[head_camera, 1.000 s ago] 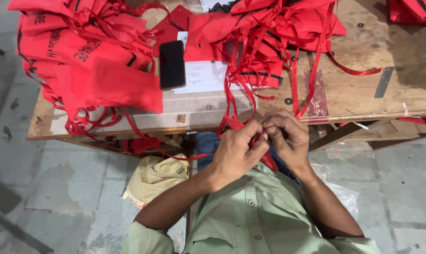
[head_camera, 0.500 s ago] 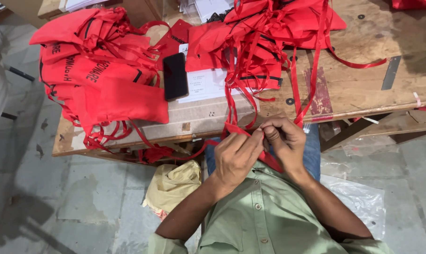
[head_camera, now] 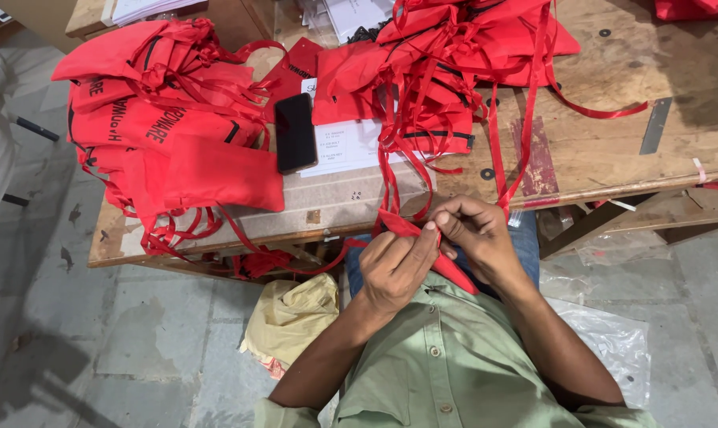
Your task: Organizing and tying straps on red fabric pouches at a workbench.
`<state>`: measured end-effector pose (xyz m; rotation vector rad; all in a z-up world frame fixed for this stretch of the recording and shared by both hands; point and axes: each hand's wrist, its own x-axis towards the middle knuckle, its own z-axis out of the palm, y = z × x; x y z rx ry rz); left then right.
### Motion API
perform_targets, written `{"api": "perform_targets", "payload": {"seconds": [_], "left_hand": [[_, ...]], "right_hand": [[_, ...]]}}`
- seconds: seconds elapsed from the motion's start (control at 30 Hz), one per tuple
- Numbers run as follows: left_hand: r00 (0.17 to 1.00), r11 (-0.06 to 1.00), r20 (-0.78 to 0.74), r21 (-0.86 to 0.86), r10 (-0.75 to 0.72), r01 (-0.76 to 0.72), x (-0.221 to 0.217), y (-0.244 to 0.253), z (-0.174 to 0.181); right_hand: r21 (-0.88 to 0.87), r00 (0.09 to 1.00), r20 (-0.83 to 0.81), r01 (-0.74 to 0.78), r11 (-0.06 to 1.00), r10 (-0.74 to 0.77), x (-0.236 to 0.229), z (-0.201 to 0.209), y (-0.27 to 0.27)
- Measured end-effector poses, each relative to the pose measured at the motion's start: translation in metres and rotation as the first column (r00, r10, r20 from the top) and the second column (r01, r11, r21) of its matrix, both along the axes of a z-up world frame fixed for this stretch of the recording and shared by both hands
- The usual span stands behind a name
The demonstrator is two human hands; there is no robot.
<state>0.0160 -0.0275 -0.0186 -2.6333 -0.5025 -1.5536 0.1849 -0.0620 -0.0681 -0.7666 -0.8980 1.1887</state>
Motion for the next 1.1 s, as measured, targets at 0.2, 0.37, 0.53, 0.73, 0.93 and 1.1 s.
{"api": "perform_targets", "payload": {"seconds": [0.2, 0.37, 0.53, 0.73, 0.93, 1.1], "left_hand": [[0.999, 0.995, -0.03, 0.094, 0.031, -0.028, -0.002, 0.003, -0.007], [0.999, 0.999, 0.015, -0.024, 0.041, -0.041, 0.004, -0.005, 0.004], [0.985, 0.613, 0.175, -0.78, 0.014, 0.13, -0.003, -0.005, -0.002], [0.839, -0.374, 0.536, -0.762, 0.094, 0.529, -0.014, 0.012, -0.018], [0.76, -0.463, 0.627, -0.629, 0.173, 0.624, -0.012, 0.008, -0.016], [0.789, -0.361, 0.604, -0.715, 0.113, 0.599, -0.007, 0.003, -0.01]], "right_hand": [[-0.145, 0.99, -0.022, -0.143, 0.979, 0.142, 0.011, 0.012, 0.0], [-0.126, 0.983, -0.058, -0.182, 0.975, 0.176, 0.01, 0.003, -0.004], [0.116, 0.976, 0.179, -0.148, 0.982, 0.126, 0.006, -0.003, -0.016], [0.239, 0.961, 0.272, -0.016, 0.971, -0.051, 0.005, -0.024, -0.021], [0.44, 0.579, 0.655, 0.23, 0.868, -0.485, -0.006, 0.045, -0.042], [0.551, 0.414, 0.683, 0.248, 0.797, -0.602, -0.009, 0.044, -0.042]]}}
